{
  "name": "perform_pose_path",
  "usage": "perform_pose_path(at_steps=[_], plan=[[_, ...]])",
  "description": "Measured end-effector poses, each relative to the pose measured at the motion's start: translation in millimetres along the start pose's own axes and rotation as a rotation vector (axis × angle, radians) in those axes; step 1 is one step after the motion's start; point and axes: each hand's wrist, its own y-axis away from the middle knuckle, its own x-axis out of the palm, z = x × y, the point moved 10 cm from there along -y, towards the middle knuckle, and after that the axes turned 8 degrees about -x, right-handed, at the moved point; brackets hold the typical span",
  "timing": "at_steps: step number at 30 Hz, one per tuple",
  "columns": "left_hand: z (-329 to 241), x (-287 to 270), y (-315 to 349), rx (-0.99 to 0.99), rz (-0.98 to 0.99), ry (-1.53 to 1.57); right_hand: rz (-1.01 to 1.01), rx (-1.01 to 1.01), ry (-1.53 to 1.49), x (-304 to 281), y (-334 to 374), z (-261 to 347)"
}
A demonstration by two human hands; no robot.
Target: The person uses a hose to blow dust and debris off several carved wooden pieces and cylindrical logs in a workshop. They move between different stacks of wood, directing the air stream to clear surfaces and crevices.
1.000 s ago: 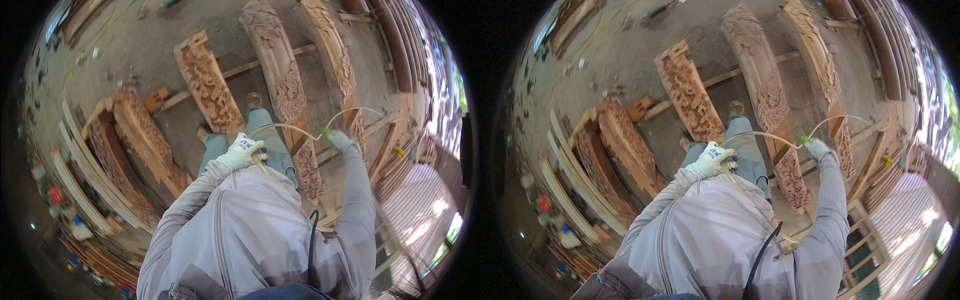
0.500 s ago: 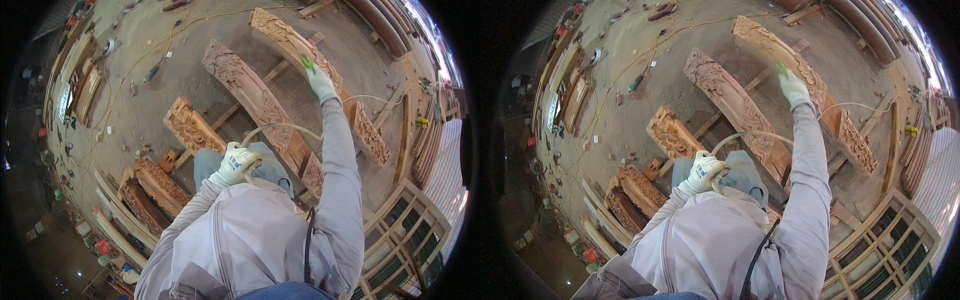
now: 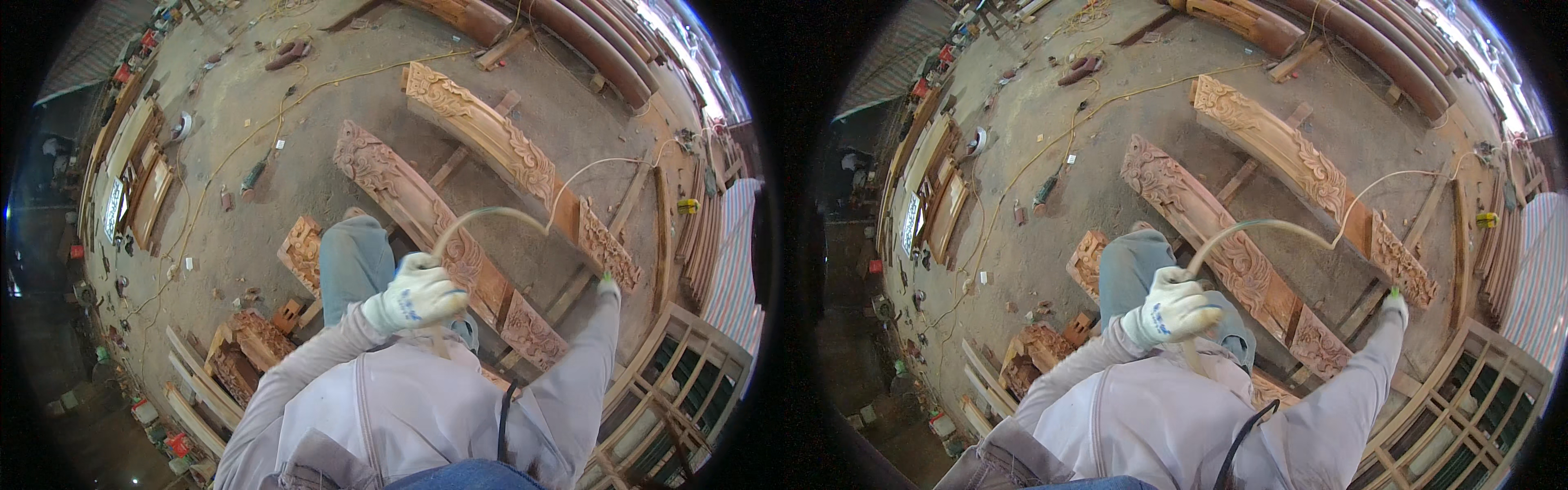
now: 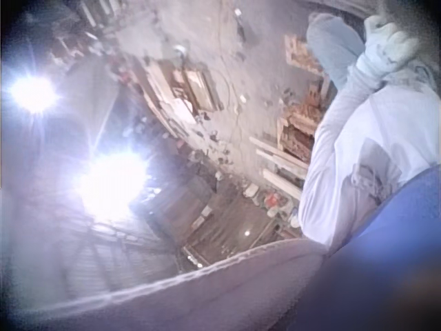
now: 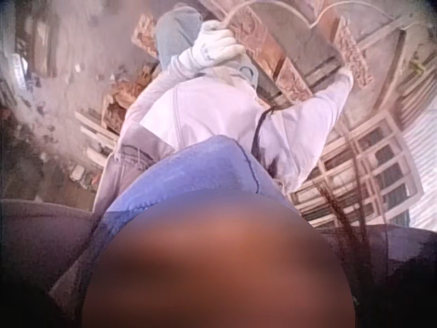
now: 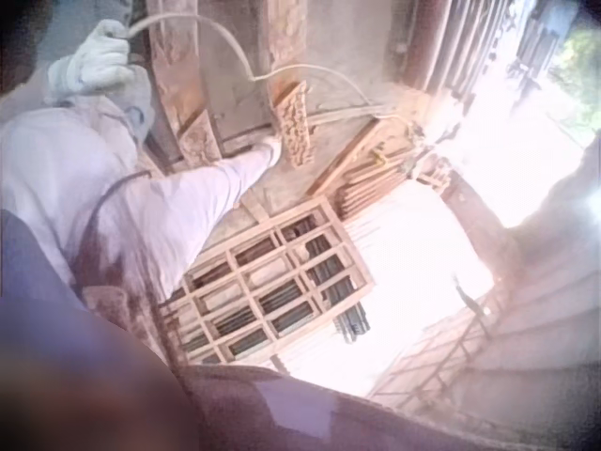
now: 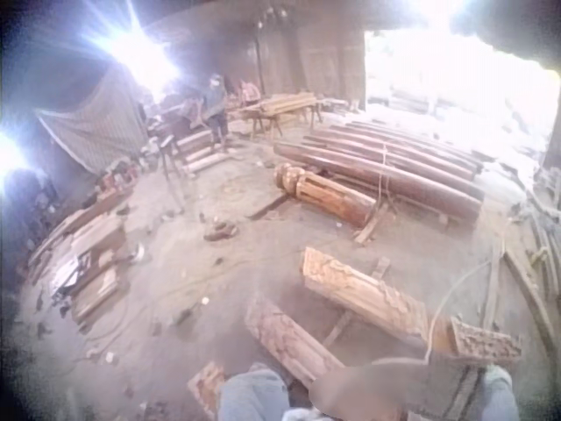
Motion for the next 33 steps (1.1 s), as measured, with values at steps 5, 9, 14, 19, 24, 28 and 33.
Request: perform_pose_path(at_steps=[5,9,14,19,24,28,33], plan=[[14,-64,-48,0.487,-0.112,-0.08,0.207,0.253,-0.608,45,72,-17],[116,-155,-39,0.448,-0.092,-0.355,0.312,0.412,-1.43,100,159,50],[292,-305,-3,0.07,-0.203,-0.529,-0.161,0.803,-1.724,137,222,159],[430,-401,32,-0.055,-0.287,-0.429,-0.25,0.788,-2.026,89,256,301],[537,-404,33,-0.14,-0.271,-0.311,-0.195,0.73,-1.941,39,279,408],[616,-384,41,-0.221,-0.301,-0.232,-0.196,0.782,-1.991,32,316,462],[707,-370,38,-0.278,-0.225,-0.093,-0.372,0.853,-2.028,45,378,507]])
